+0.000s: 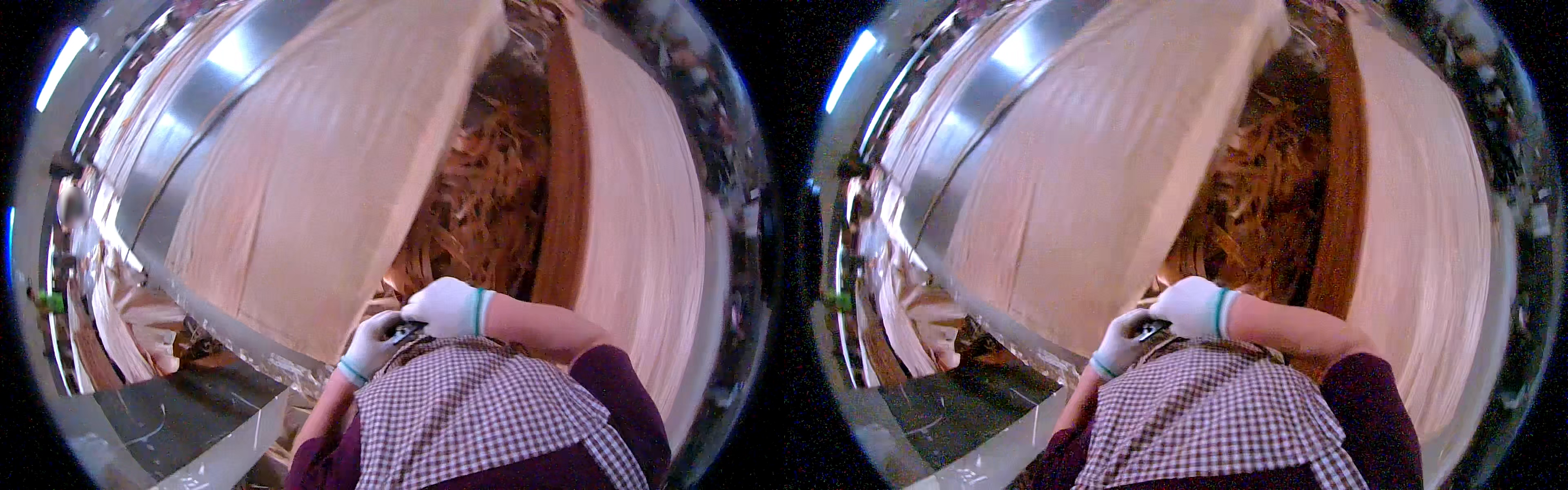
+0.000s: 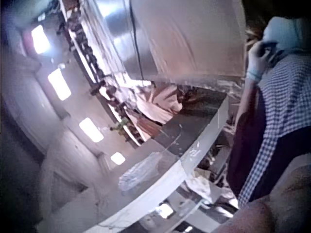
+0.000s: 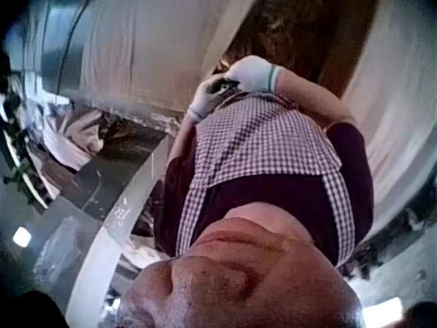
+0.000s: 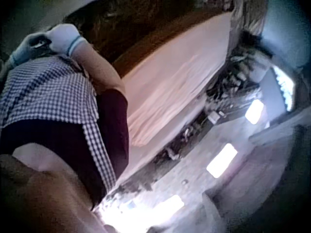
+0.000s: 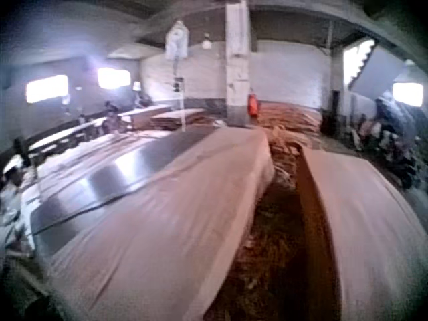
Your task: The person prepares thin wood veneer sheets by lifting them from a stack, placing them on a metal table, and using a blade to trim the edges and cut them to size.
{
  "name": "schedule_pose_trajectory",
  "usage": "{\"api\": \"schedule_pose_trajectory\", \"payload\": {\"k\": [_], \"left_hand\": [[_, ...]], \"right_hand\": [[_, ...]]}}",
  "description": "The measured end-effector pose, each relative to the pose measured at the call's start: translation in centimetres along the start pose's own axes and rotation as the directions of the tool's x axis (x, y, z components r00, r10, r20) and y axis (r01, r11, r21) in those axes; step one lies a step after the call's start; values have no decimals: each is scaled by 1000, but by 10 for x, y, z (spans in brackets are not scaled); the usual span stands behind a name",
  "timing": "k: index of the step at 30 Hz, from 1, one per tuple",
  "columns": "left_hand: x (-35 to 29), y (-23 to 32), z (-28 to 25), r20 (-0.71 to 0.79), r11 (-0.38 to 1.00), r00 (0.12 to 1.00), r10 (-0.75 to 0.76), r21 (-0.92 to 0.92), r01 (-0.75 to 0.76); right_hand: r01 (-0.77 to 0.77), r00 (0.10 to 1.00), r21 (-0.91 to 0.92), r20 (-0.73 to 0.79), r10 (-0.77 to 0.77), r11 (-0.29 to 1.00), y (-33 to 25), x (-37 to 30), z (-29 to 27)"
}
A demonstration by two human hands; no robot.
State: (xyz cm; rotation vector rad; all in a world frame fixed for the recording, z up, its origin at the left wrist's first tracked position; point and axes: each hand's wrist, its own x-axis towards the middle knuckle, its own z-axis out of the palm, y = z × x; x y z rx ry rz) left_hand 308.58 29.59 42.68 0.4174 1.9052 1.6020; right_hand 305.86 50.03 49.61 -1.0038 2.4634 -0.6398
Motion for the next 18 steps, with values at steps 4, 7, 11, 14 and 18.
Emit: {"api": "schedule_pose_trajectory", "payload": {"k": [4, 7, 11, 14, 18], "left_hand": [[66, 44, -34, -1, 987, 999, 36, -156, -36], [103, 105, -62, -88, 920, 993, -80, -389, 39], [162, 91, -90, -406, 854, 912, 53, -454, -252], [187, 87, -122, -533, 891, 843, -75, -415, -183], [221, 68, -152, -631, 925, 763, -138, -357, -128]], "right_hand": [[-25, 972, 112, -231, 50, 993, 29, 37, -69], [-86, 918, 587, -267, 293, 805, 52, 80, -101], [15, 924, 912, -169, 343, 410, 94, 120, -98], [-159, 930, 947, 49, 364, 280, 130, 136, -102], [-80, 960, 657, -151, 234, 750, 202, 164, -137]]}}
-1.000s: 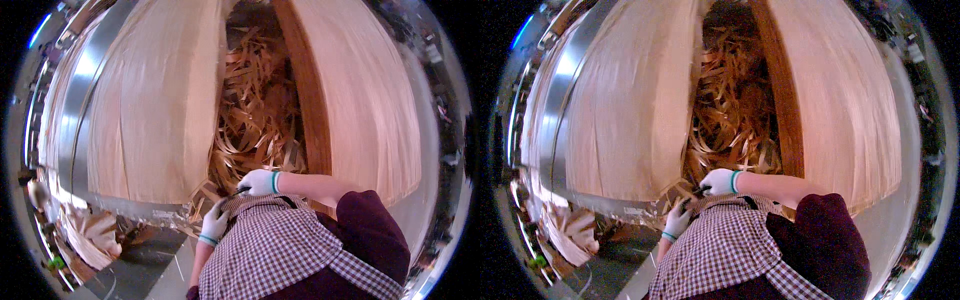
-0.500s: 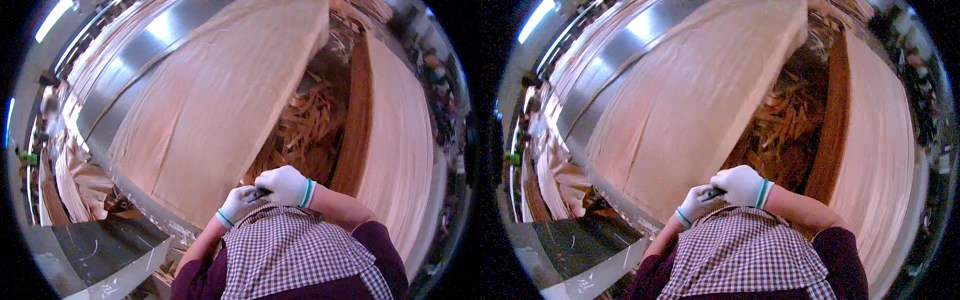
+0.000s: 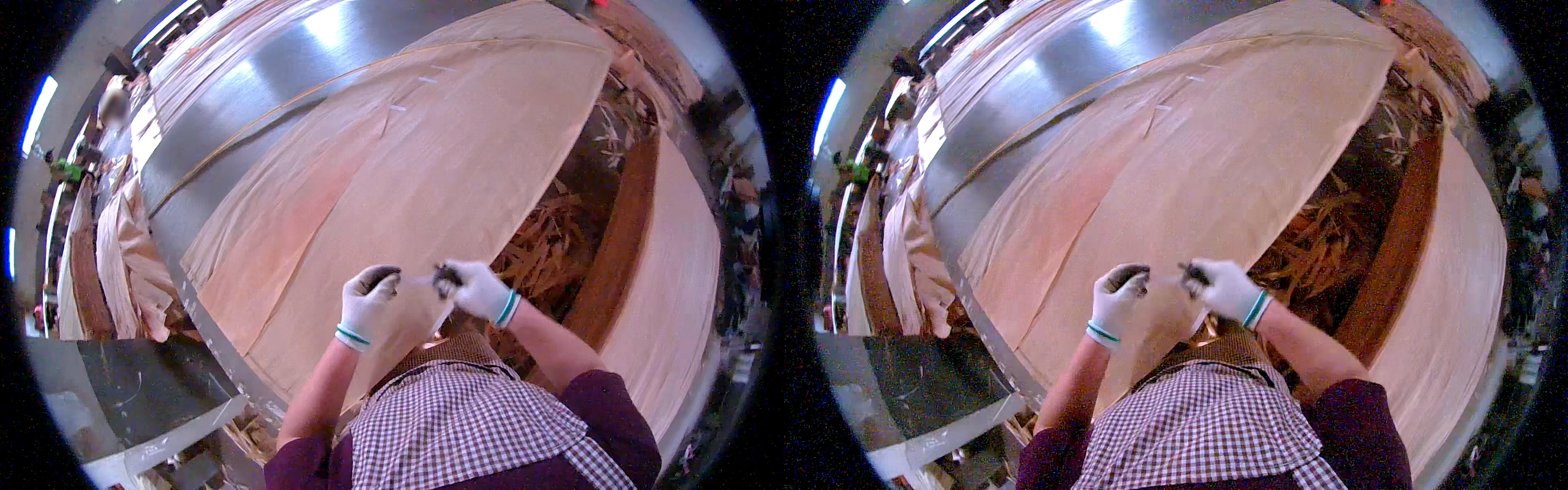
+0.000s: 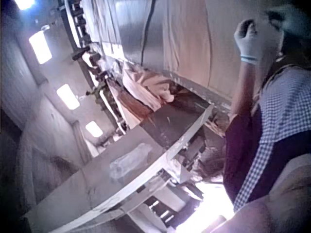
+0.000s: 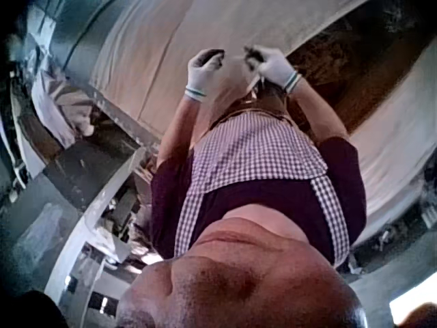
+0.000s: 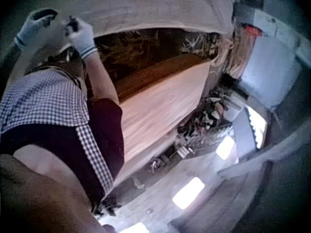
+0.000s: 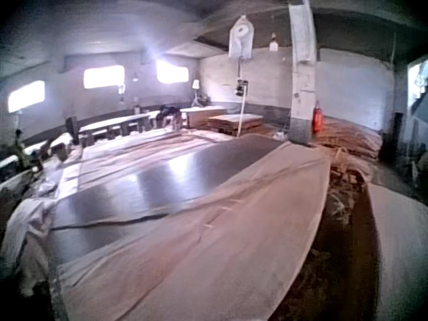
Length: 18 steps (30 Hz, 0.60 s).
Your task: The person prepares thin wood veneer sheets by lifting them from a stack, placing them on a metal table, and using a blade to trim the edges and cut them to size.
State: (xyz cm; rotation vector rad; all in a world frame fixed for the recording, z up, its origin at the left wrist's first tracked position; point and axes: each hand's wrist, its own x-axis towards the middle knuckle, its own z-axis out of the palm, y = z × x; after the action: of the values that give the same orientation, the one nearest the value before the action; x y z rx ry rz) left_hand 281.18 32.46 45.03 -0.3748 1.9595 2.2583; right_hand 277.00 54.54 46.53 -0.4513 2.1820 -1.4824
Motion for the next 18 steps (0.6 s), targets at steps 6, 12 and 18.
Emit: {"api": "schedule_pose_trajectory", "payload": {"k": [6, 12, 18], "left_hand": [[110, -2, -33, -249, 887, 931, 268, 442, -137], [238, 16, -103, -328, 460, 853, 407, 880, 118], [310, 17, -102, -324, -43, 908, 264, 937, 347]], "right_hand": [[-24, 960, 121, -274, 56, 992, 37, 147, -145], [-128, 971, 335, -149, 186, 934, 65, 286, -180], [-238, 936, 337, -171, 308, 911, 117, 327, -179]]}}
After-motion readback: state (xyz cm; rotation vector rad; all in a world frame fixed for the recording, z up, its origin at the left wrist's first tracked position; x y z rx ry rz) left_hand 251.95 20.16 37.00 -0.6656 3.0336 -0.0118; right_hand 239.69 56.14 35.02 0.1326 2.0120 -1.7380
